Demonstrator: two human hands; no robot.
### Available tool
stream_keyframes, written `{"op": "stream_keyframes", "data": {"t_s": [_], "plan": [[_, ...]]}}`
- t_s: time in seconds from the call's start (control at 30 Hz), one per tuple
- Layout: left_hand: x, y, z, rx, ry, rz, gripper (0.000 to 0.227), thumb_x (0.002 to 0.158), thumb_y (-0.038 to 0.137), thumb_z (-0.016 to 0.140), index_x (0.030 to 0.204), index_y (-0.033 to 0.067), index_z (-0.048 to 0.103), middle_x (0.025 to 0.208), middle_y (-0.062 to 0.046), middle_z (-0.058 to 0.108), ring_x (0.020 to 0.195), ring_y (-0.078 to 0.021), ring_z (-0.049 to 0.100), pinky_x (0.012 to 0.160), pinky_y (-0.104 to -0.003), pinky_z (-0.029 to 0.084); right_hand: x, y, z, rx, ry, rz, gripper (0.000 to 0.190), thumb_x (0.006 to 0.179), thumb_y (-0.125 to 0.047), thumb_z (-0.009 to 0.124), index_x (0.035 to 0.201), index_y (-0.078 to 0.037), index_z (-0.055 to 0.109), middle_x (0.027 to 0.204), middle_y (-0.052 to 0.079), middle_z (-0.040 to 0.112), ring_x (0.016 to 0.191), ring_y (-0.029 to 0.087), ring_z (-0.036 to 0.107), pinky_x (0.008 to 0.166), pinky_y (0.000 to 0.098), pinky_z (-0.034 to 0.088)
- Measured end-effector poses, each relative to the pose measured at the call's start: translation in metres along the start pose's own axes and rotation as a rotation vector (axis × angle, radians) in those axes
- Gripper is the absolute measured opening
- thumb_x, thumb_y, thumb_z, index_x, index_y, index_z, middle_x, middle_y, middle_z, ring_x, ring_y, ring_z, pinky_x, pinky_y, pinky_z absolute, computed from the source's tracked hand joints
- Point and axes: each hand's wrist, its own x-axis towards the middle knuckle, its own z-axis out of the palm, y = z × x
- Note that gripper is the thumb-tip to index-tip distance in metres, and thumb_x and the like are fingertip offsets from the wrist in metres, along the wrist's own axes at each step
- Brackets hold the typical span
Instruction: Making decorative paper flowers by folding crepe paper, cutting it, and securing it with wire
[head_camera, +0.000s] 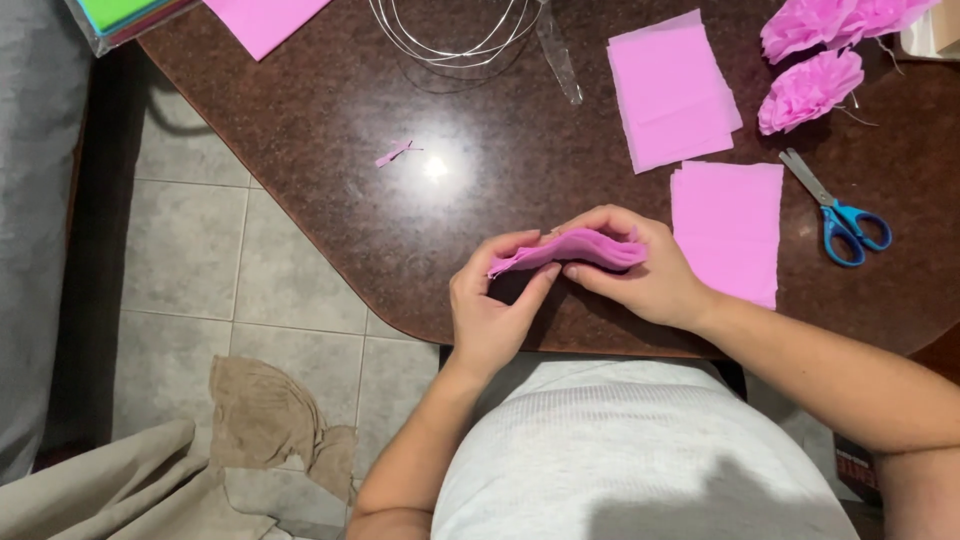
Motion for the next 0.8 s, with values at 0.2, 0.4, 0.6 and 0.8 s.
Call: {"op": "stream_keyframes", "data": {"t_s": [0.2, 0.4, 0.6, 0.8], "plan": [[0.0, 0.006, 0.005, 0.004, 0.038, 0.061, 0.017, 0.085, 0.0, 0.081, 0.098, 0.0105, 0.08, 0.092, -0.006, 0.081, 0.091, -0.0243, 0.079, 0.082, -0.036, 0.061, 0.001, 0.0, -0.005, -0.029, 0.023, -0.113, 0.018, 0.081, 0.001, 0.083, 0.097, 0.0, 0.073, 0.101, 0.015, 0.078, 0.1, 0.026, 0.075, 0.093, 0.0386, 0.056], [-0.001, 0.002, 0.0, -0.1, 0.063, 0.164, 0.016, 0.085, -0.008, 0.076, 0.093, 0.0048, 0.08, 0.091, -0.013, 0.081, 0.089, -0.0295, 0.079, 0.082, -0.039, 0.061, 0.001, -0.005, -0.009, -0.058, 0.105, -0.255, 0.017, 0.078, 0.004, 0.087, 0.09, 0.001, 0.075, 0.093, 0.015, 0.077, 0.094, 0.028, 0.076, 0.088, 0.039, 0.059], [-0.006, -0.006, -0.006, -0.153, 0.005, 0.183, 0.024, 0.076, -0.007, 0.083, 0.097, 0.0027, 0.079, 0.092, -0.015, 0.081, 0.09, -0.0307, 0.079, 0.082, -0.041, 0.061, -0.003, -0.006, -0.011, -0.049, 0.112, -0.366, 0.016, 0.077, -0.001, 0.089, 0.083, 0.001, 0.075, 0.083, 0.014, 0.077, 0.084, 0.031, 0.076, 0.087, 0.0413, 0.059], [-0.008, -0.003, -0.007, -0.236, -0.059, 0.205, 0.016, 0.079, 0.003, 0.087, 0.094, 0.0012, 0.08, 0.088, -0.018, 0.081, 0.085, -0.0321, 0.08, 0.074, -0.04, 0.062, -0.007, -0.01, -0.012, -0.039, 0.059, -0.446, 0.015, 0.081, -0.011, 0.086, 0.085, 0.0, 0.075, 0.083, 0.013, 0.078, 0.082, 0.031, 0.076, 0.09, 0.0445, 0.056]]}}
